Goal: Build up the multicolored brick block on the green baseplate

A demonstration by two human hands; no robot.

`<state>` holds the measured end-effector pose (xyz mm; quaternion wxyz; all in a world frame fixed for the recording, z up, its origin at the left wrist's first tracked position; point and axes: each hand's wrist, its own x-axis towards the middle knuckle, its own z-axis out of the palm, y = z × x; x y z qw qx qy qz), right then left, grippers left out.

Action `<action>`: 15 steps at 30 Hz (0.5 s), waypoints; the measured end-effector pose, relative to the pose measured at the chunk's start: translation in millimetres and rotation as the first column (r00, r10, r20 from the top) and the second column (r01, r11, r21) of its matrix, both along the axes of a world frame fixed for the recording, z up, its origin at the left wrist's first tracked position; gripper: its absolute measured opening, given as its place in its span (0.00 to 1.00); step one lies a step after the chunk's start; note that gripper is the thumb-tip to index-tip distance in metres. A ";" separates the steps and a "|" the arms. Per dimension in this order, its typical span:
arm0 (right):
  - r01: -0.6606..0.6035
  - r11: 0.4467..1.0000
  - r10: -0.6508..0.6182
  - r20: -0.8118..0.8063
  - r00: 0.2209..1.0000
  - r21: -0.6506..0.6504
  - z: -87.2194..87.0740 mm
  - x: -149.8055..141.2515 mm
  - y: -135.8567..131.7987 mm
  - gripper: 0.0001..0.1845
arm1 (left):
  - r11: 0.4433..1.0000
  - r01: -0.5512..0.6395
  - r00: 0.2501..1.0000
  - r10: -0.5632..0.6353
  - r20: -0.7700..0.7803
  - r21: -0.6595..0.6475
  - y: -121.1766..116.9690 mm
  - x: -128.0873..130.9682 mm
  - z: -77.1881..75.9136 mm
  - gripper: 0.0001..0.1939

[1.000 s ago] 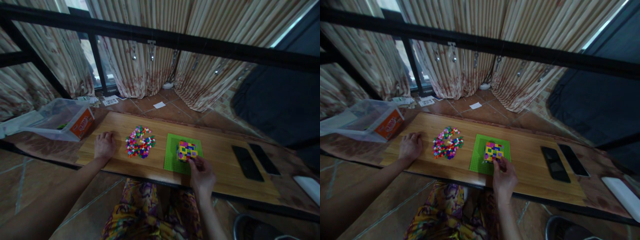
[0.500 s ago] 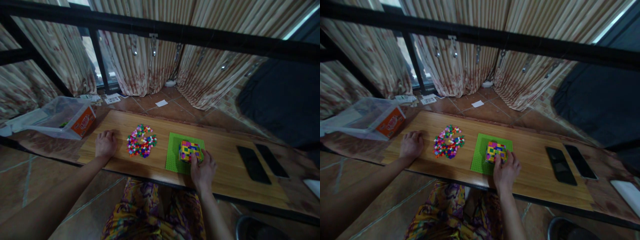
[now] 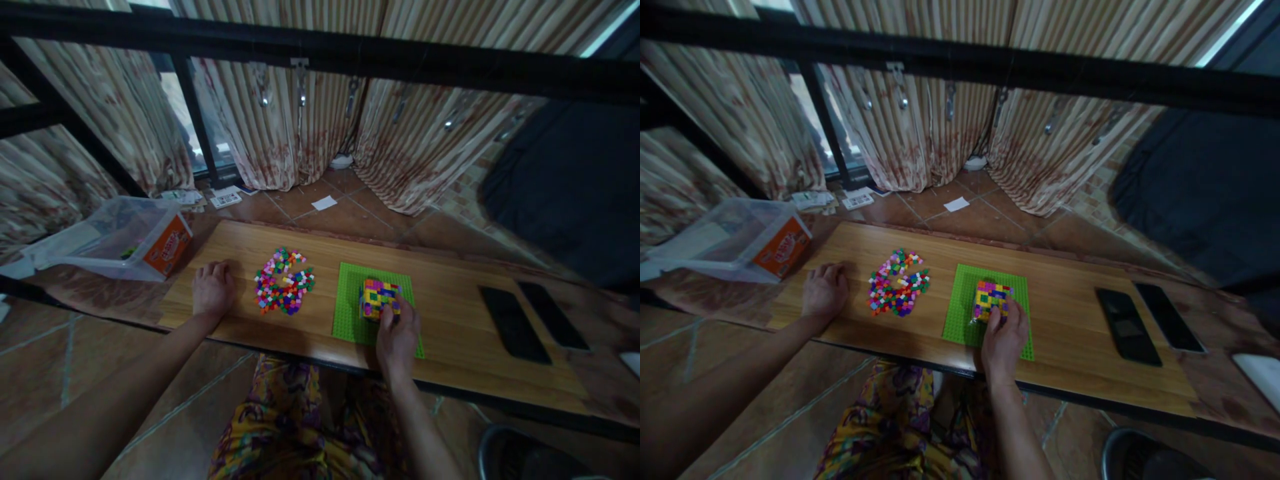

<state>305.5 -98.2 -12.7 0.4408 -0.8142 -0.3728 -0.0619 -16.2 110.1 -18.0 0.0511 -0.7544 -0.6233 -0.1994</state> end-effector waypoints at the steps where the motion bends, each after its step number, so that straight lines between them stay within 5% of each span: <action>1: -0.002 1.000 0.002 -0.002 1.000 0.002 -0.4 0.1 0.6 0.25 | 1.000 -0.002 1.000 0.002 0.003 0.000 0.1 -0.1 -0.1 0.21; 7: -0.040 0.999 0.040 -0.012 0.999 -0.008 3.5 5.8 -5.1 0.29 | 1.000 0.002 1.000 -0.002 0.024 -0.021 0.2 0.6 0.8 0.21; 15: -0.050 0.992 0.059 -0.074 0.996 0.116 44.2 -22.7 -33.5 0.22 | 0.999 -0.008 0.999 0.010 0.036 -0.044 -4.4 3.6 4.5 0.20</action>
